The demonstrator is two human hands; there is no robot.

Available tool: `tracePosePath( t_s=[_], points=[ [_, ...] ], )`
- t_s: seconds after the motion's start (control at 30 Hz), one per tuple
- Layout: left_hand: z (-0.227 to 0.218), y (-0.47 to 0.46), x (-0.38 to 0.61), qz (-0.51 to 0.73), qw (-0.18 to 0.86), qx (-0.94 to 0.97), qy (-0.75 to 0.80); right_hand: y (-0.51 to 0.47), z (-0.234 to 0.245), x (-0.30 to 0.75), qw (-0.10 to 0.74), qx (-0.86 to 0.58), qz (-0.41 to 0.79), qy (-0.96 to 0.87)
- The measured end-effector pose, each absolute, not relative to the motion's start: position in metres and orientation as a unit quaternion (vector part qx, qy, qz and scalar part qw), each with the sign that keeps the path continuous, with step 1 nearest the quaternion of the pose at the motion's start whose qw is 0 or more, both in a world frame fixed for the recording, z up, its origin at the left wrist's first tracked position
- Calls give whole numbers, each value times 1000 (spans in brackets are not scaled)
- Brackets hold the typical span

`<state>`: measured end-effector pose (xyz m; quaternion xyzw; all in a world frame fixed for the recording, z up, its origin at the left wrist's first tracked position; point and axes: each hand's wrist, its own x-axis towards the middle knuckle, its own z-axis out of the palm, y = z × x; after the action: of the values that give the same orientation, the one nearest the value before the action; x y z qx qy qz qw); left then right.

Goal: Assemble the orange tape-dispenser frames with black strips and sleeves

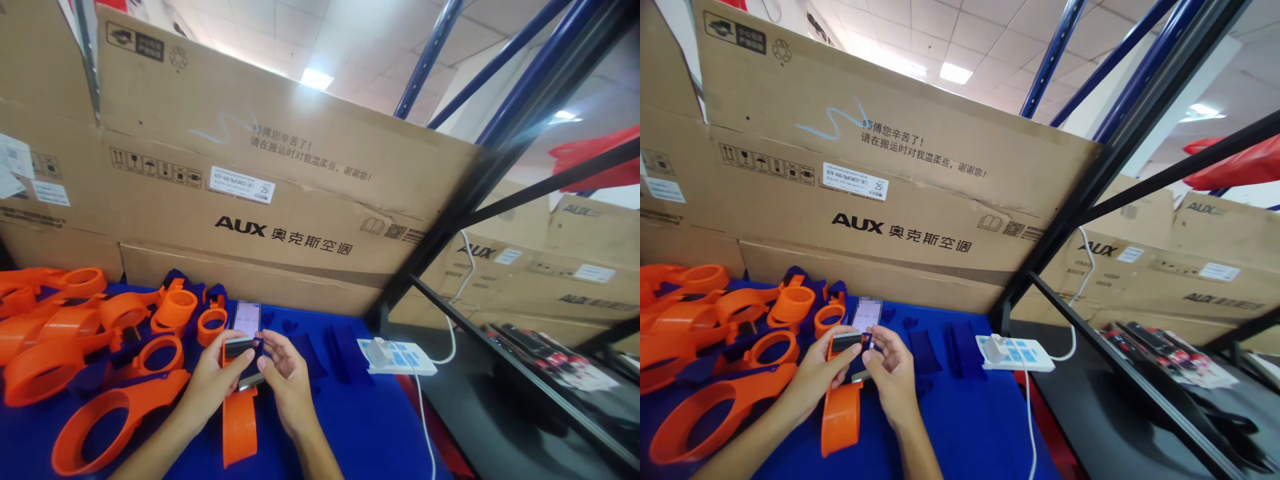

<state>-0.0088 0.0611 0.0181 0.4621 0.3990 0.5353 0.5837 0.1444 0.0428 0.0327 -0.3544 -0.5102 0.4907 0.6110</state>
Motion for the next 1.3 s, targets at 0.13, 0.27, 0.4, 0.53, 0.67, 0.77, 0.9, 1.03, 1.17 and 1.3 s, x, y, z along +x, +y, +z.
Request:
tracePosePath(
  t_s=[0.13, 0.27, 0.4, 0.53, 0.67, 0.77, 0.9, 1.03, 1.17, 1.3],
  points=[
    [14, 61, -8, 533, 604, 445, 391, 44, 32, 143, 632, -340, 488, -496],
    [13, 60, -8, 526, 614, 445, 386, 43, 31, 144, 641, -336, 480, -495],
    [15, 59, -8, 510, 640, 430, 381, 41, 32, 145, 632, -330, 474, -517],
    [18, 58, -9, 495, 672, 413, 363, 39, 31, 146, 625, -328, 457, -541],
    [20, 57, -10, 488, 690, 403, 352, 37, 30, 146, 620, -333, 436, -561],
    [20, 58, -11, 486, 698, 394, 349, 37, 29, 148, 617, -333, 419, -576],
    [19, 59, -12, 485, 705, 383, 349, 38, 30, 151, 606, -328, 388, -612],
    [19, 61, -14, 477, 712, 373, 357, 38, 34, 155, 577, -338, 340, -661],
    [19, 63, -16, 455, 735, 357, 354, 36, 37, 159, 541, -345, 308, -702],
    [22, 61, -15, 446, 749, 340, 354, 35, 38, 160, 539, -347, 297, -708]
  ],
)
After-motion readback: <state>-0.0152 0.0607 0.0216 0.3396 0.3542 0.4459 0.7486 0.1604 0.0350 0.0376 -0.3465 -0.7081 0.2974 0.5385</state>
